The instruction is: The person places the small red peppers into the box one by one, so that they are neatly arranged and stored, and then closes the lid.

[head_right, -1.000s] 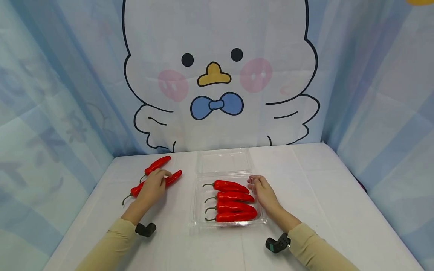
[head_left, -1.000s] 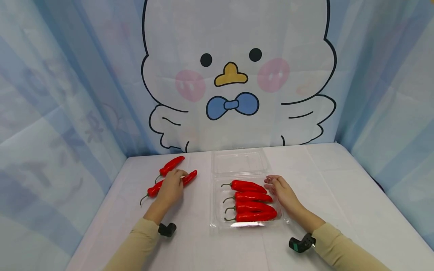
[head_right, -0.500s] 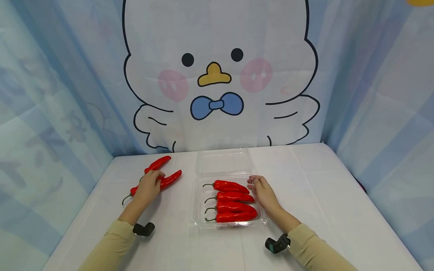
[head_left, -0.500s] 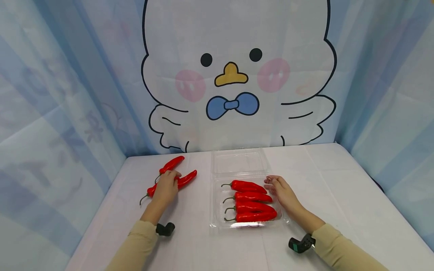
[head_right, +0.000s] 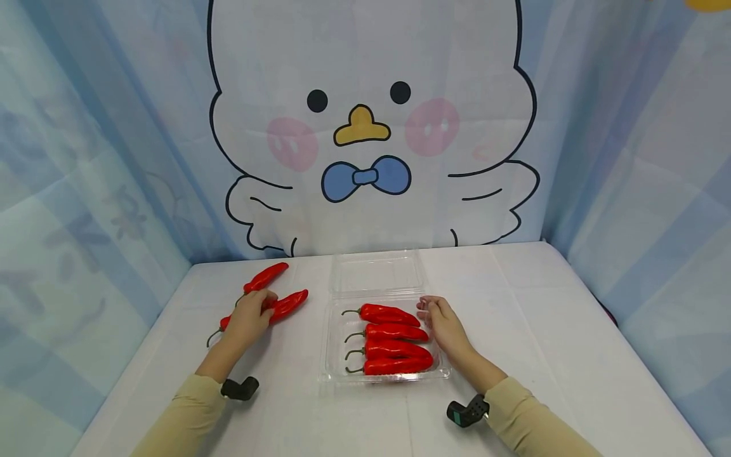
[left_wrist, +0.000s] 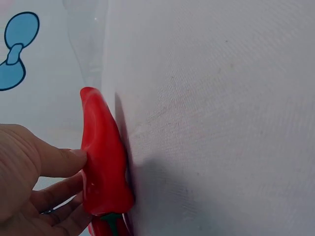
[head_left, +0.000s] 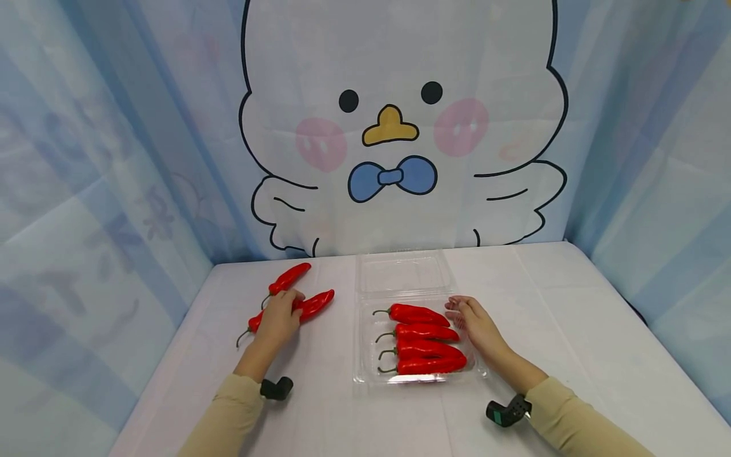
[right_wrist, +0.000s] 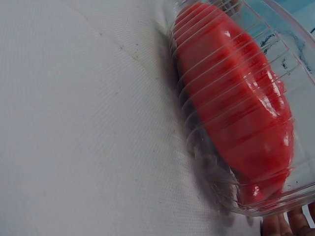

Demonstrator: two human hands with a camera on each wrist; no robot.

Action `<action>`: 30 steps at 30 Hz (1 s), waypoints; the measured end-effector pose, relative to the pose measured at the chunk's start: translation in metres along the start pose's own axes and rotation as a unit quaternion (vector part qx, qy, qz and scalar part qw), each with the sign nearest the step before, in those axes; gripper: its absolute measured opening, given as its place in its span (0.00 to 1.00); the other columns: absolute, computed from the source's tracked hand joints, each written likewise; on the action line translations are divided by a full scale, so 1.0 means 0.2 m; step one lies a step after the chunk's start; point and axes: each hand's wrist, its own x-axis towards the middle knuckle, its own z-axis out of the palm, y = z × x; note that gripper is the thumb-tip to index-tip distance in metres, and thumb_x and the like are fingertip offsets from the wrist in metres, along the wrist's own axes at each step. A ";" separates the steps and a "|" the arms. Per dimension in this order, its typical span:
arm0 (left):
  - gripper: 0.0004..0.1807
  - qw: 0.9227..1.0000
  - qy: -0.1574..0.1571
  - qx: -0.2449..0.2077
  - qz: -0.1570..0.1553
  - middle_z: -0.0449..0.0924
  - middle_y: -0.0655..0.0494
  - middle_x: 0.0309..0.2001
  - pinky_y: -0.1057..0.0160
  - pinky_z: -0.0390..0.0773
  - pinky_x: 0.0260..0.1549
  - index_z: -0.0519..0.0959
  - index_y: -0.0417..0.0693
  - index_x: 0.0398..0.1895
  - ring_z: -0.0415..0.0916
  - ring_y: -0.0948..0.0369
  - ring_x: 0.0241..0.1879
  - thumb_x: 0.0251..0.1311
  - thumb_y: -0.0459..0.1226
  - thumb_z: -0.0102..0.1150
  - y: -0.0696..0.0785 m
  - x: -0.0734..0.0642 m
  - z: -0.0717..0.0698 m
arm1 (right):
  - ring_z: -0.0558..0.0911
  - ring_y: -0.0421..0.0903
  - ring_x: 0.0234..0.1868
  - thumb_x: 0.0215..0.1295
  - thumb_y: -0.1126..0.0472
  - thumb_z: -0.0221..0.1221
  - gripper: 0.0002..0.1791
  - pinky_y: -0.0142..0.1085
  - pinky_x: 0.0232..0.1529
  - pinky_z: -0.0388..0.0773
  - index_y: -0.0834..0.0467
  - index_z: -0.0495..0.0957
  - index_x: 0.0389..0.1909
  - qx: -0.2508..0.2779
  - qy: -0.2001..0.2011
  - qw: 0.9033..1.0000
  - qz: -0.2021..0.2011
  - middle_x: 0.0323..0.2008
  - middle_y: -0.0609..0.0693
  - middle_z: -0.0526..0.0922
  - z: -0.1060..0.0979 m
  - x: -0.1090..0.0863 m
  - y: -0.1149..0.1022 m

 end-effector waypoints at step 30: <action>0.29 1.000 -0.005 -0.005 0.002 0.81 0.43 0.58 0.43 0.79 0.61 0.77 0.42 0.63 0.75 0.47 0.59 0.57 0.30 0.74 -0.01 -0.04 0.02 | 0.73 0.64 0.70 0.86 0.56 0.35 0.24 0.57 0.74 0.66 0.67 0.60 0.71 -0.005 0.002 1.000 -0.005 0.70 0.68 0.70 0.00 0.01 0.01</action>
